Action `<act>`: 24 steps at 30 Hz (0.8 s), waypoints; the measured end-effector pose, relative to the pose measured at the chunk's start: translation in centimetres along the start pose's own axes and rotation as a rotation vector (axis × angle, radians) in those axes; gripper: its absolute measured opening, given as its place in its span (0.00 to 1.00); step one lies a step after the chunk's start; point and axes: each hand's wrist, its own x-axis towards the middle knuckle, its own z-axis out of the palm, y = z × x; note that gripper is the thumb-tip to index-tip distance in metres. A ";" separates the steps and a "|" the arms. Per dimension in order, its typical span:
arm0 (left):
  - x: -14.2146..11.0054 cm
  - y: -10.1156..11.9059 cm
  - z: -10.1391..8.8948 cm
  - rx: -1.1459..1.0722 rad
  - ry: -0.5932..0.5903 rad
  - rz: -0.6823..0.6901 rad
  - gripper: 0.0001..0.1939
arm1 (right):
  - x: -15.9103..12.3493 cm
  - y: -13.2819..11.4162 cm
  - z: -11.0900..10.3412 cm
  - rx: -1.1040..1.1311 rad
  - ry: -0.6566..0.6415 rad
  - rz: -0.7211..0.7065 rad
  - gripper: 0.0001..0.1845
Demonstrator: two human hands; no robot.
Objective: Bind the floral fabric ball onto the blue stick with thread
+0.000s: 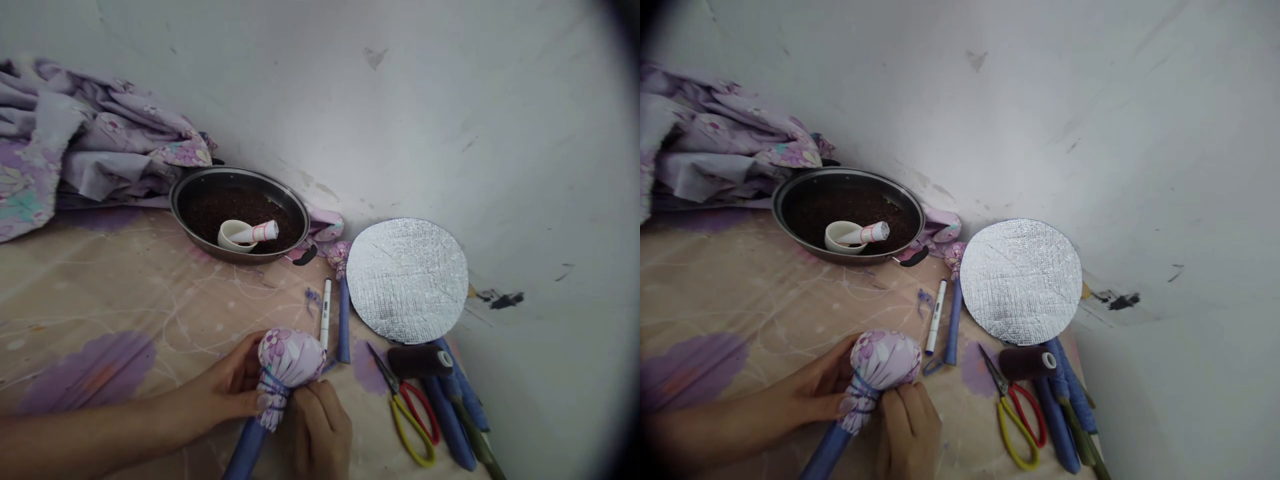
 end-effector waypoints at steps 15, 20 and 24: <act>-0.3 3.3 2.3 -0.087 0.073 -0.103 0.40 | -1.0 -0.3 0.3 0.058 0.085 0.147 0.15; -0.2 2.6 1.7 -0.083 0.010 -0.091 0.41 | -1.3 -0.2 0.8 0.075 0.071 0.161 0.15; 0.1 0.6 0.5 -0.070 -0.018 -0.034 0.44 | -1.4 -0.3 1.1 0.043 0.085 0.174 0.14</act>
